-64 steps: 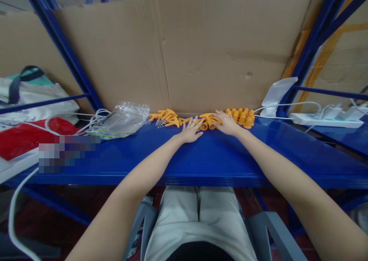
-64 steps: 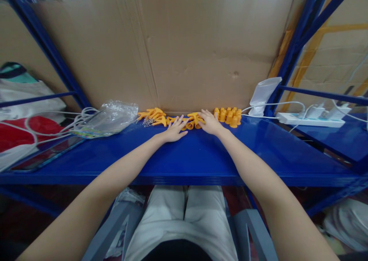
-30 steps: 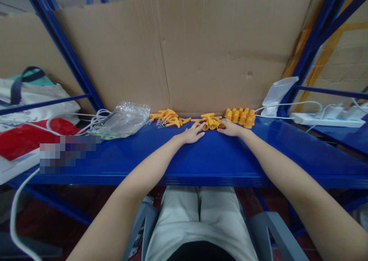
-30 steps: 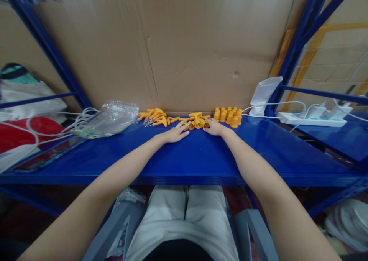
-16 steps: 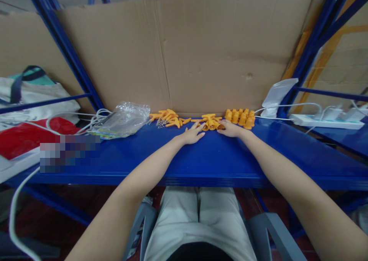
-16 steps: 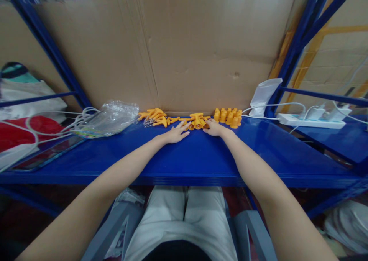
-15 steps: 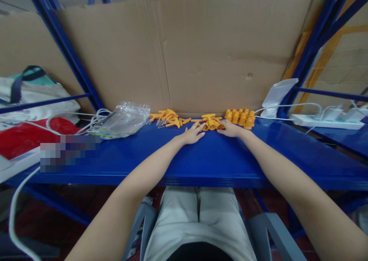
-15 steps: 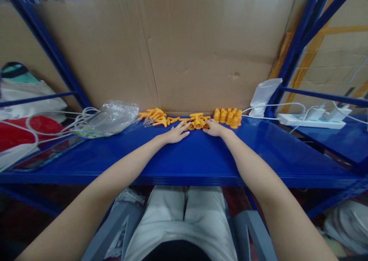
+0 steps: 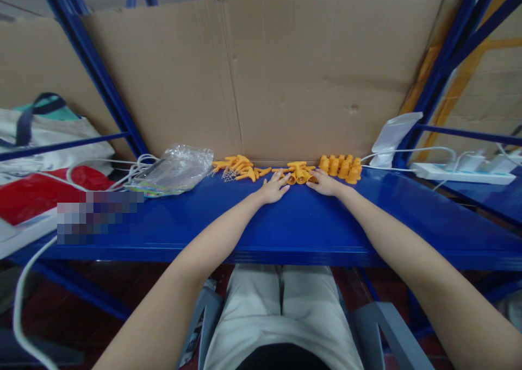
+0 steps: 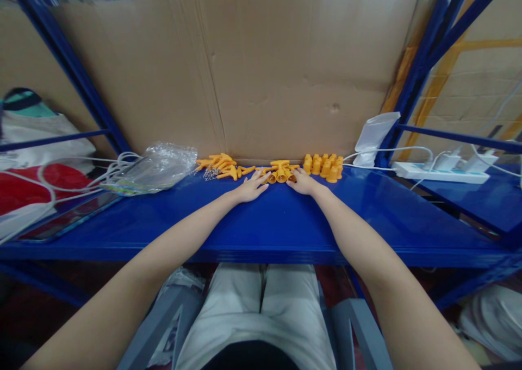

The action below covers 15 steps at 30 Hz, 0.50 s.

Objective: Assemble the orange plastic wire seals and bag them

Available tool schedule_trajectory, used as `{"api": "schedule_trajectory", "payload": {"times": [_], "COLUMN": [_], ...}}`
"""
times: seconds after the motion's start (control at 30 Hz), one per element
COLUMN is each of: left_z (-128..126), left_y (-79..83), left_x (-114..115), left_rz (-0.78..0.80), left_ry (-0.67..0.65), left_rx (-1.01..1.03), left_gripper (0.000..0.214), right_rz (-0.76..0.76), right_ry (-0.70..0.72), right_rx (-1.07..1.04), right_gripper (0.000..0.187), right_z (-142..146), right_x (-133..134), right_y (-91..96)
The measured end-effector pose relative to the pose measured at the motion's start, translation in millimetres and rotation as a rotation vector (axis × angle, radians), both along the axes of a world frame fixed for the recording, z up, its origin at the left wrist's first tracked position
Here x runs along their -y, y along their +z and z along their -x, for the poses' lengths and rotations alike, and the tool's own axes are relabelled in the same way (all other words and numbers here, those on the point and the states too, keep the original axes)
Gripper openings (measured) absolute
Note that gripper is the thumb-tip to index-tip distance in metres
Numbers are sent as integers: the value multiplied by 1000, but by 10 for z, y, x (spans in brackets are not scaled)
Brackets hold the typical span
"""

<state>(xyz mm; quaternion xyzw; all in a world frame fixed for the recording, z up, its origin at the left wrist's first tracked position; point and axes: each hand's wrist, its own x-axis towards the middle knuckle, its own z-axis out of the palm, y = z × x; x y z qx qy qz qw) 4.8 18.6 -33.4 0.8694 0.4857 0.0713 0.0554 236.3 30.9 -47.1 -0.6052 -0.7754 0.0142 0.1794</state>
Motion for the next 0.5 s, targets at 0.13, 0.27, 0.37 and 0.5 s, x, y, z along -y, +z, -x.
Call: {"api": "schedule_trajectory", "payload": {"times": [0.13,0.27,0.37,0.5], "left_z": [-2,-12,-21,-31], "left_y": [-15,-17,-14,-4], "left_x": [-30,-46,-51,-42], "left_rz": [-10,-22,-22,-13], "left_ry": [20,46,67,72], "left_rx": [3,-4,-1,-3], "left_gripper": [61,61,61,63], "right_rz": [8,7,14,23], "right_ry": [-48,-85,-103,-130], "right_rx": [-14,-17,-8,-2], "right_gripper": [67,67,67,66], "right_z": [30,52,86,117], "right_x": [-14,-9,21,38], "right_y": [-39,-46,-31,-20]}}
